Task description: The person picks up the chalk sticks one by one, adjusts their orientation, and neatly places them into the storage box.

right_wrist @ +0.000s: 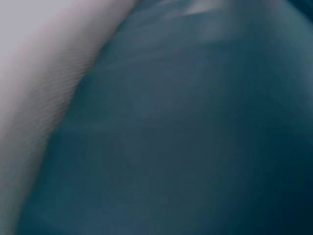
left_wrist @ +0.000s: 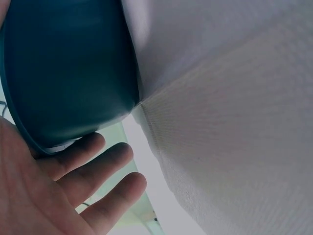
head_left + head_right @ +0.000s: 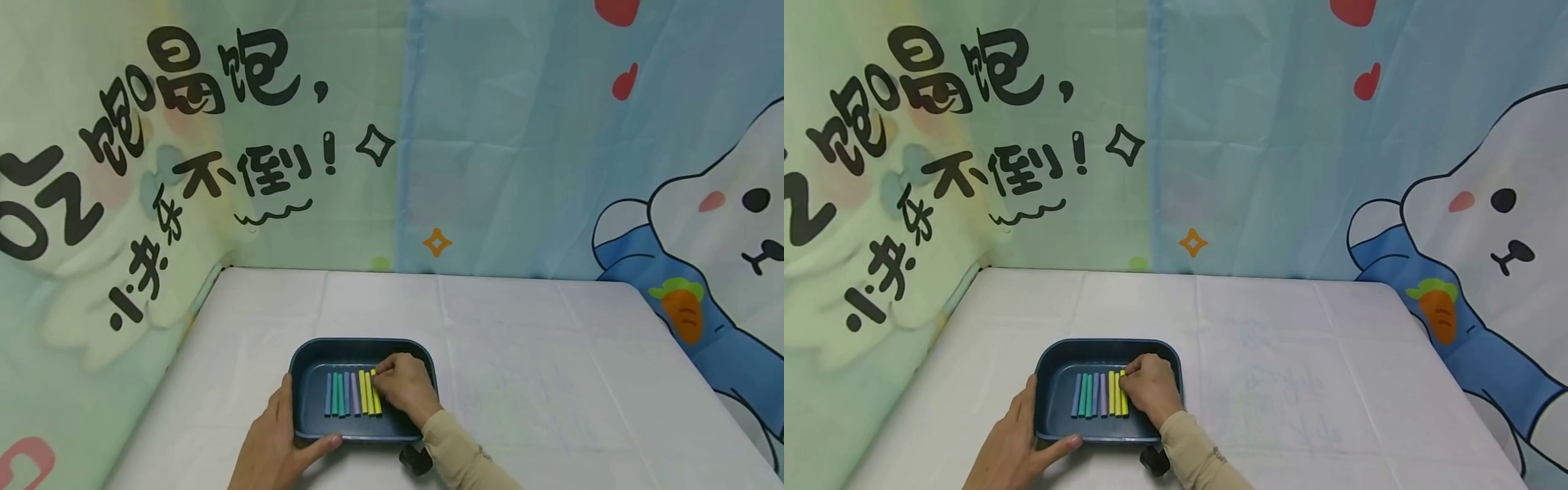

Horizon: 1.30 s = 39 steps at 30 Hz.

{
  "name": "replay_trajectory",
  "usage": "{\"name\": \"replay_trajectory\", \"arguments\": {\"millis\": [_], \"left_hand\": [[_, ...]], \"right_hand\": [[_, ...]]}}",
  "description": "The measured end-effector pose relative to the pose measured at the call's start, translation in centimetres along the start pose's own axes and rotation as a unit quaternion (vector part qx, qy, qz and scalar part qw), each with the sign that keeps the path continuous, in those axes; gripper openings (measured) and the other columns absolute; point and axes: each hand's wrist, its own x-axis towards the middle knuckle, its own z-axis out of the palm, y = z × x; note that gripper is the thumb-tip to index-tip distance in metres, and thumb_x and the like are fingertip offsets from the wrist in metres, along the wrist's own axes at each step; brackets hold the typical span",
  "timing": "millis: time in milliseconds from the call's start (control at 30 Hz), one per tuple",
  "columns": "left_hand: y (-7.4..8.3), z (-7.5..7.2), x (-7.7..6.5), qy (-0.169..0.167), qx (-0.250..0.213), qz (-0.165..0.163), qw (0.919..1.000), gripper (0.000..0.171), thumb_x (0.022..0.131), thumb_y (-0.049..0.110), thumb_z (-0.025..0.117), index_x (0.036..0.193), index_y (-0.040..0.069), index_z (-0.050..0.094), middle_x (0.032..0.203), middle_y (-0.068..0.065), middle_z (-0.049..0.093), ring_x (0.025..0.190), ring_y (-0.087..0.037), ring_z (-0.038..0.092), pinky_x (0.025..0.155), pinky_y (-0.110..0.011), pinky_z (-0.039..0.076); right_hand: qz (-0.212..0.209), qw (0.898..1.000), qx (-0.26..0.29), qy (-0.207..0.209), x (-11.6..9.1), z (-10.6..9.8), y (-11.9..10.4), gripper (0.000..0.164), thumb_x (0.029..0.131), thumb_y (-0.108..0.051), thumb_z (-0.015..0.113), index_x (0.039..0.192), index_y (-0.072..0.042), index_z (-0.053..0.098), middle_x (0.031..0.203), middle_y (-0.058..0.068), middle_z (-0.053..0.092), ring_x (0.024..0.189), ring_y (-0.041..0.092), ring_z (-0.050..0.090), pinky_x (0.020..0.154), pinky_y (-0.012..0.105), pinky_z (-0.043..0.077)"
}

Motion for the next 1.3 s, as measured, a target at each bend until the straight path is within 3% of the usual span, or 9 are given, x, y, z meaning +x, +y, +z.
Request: {"name": "replay_trajectory", "arguments": {"millis": [567, 1000, 1133, 1300], "left_hand": [[-0.1, 0.0, -0.1, -0.002, -0.003, 0.002, 1.0000, 0.140, 0.066, 0.092, 0.060, 0.158, -0.006, 0.022, 0.150, -0.028, 0.044, 0.122, -0.040, 0.058, 0.098, -0.054, 0.051], [-0.1, 0.0, -0.1, -0.002, -0.001, 0.003, 1.0000, 0.140, 0.066, 0.093, 0.059, 0.158, -0.006, 0.021, 0.150, -0.028, 0.044, 0.121, -0.041, 0.058, 0.098, -0.055, 0.051], [-0.1, 0.0, -0.1, -0.003, 0.000, 0.001, 1.0000, 0.140, 0.066, 0.093, 0.060, 0.158, -0.006, 0.021, 0.150, -0.028, 0.044, 0.120, -0.041, 0.058, 0.098, -0.055, 0.051], [0.0, 0.0, -0.1, -0.002, -0.001, -0.005, 1.0000, 0.141, 0.066, 0.094, 0.059, 0.158, -0.006, 0.021, 0.150, -0.029, 0.044, 0.120, -0.043, 0.058, 0.098, -0.057, 0.051]], "right_hand": [[-0.013, 1.000, -0.025, 0.009, -0.1, 0.3, 0.3, 0.012, 0.085, -0.012, 0.077, 0.092, -0.002, 0.074, 0.080, 0.002, 0.072, 0.070, 0.012, 0.064, 0.064, 0.031, 0.056], [-0.074, 0.995, -0.022, 0.062, -0.6, -0.5, -0.5, 0.023, 0.095, -0.025, 0.071, 0.111, -0.008, 0.071, 0.090, -0.004, 0.067, 0.079, 0.010, 0.063, 0.075, 0.034, 0.057], [-0.130, 0.987, -0.035, 0.092, -1.2, -1.5, -0.9, 0.032, 0.097, -0.033, 0.069, 0.119, -0.010, 0.069, 0.101, -0.002, 0.066, 0.089, 0.014, 0.063, 0.080, 0.034, 0.055], [-0.192, 0.963, -0.102, 0.162, -2.1, -3.1, -1.5, 0.045, 0.095, -0.044, 0.070, 0.128, -0.013, 0.066, 0.123, 0.004, 0.062, 0.112, 0.025, 0.061, 0.094, 0.045, 0.053]]}}
